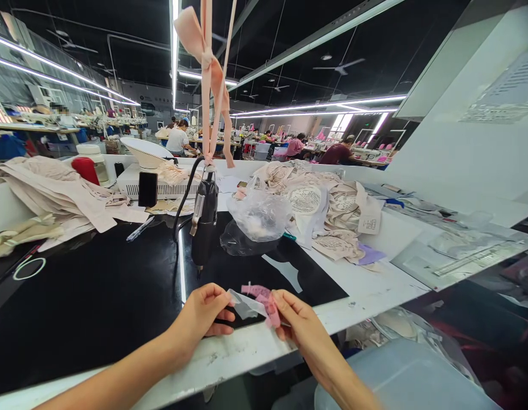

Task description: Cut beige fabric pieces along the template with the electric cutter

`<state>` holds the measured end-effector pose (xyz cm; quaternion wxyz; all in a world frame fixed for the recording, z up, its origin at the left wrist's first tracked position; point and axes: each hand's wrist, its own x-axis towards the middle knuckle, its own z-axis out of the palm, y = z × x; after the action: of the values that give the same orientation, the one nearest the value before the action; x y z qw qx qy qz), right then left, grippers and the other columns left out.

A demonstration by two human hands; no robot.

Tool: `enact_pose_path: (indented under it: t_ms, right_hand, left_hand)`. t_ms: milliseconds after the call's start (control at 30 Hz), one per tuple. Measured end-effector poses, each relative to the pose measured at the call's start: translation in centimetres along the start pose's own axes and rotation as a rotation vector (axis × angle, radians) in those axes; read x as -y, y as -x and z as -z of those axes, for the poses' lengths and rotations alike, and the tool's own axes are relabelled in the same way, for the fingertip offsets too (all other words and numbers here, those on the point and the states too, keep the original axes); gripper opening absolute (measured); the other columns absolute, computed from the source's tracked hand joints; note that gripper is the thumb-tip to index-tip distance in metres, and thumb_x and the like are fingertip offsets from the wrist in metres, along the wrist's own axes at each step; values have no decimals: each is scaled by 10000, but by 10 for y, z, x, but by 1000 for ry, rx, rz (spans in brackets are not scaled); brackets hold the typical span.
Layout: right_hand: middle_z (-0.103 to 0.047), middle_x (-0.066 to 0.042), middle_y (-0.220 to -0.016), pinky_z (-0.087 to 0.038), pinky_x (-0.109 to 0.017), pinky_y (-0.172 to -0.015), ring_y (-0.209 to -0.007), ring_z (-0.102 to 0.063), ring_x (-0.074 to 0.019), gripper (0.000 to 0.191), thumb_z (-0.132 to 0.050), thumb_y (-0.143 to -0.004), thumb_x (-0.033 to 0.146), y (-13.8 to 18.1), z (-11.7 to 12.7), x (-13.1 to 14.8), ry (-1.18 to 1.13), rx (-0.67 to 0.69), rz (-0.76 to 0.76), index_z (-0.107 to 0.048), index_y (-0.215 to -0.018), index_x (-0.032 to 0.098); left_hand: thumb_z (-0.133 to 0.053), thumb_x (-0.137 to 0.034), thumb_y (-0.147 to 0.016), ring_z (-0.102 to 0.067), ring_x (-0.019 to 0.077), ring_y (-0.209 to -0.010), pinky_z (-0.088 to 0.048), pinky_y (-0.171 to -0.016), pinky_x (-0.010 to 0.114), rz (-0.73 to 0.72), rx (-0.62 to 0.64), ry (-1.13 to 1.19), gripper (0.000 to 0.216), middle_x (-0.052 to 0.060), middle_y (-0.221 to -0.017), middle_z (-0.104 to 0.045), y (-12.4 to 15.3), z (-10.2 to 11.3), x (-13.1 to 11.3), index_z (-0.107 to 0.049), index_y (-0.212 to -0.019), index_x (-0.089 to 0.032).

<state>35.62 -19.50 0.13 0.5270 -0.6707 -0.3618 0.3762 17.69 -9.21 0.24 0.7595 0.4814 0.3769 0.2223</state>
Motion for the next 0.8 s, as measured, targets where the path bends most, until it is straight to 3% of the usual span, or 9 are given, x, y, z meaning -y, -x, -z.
enact_pose_path:
  t_ms: [200,400,533,667,800]
  right_hand:
    - [-535,26,-629,-388,-245,-496,-525,-458,-116,510,-603,-782,716,-33,43,0,155,-311,165,-628,-801,207]
    - [-621,17,-764,-491,-243,-546,-591,-567,-104,291,-588,-963,442,-67,86,-9,381,-476,220,-639,-936,158]
    - [-667,-11,-877,-553,-269,-601,-670,-638,-119,255,-581,-985,389,-76,97,-16,523,-463,237,-639,-1039,146]
    - [-696,-26,-932,-576,-333,-719,-760,-673,-151,283,-593,-974,412,-78,90,-21,711,-369,320,-651,-1092,161]
    - [-681,-17,-781,-536,-340,-719,-711,-648,-167,361,-559,-946,524,-80,83,-23,871,-286,451,-698,-920,192]
  left_hand:
    - [-797,-410,-764,-635,99,-720,-590,-649,222,32,2,75,329,58,-967,-698,0,2,-3,-596,-784,-150]
    - [-890,-460,-614,-624,85,-645,-572,-618,204,31,7,88,457,29,-825,-707,-3,3,4,-572,-736,-155]
    - [-904,-506,-539,-608,86,-586,-548,-569,204,19,28,34,520,8,-733,-696,-9,2,10,-556,-717,-162]
    - [-899,-468,-550,-605,93,-572,-518,-551,203,18,58,-4,493,-3,-707,-687,-12,4,14,-580,-781,-171]
    - [-867,-475,-606,-625,113,-592,-509,-567,223,-7,152,-33,473,21,-752,-705,-7,10,19,-622,-871,-169]
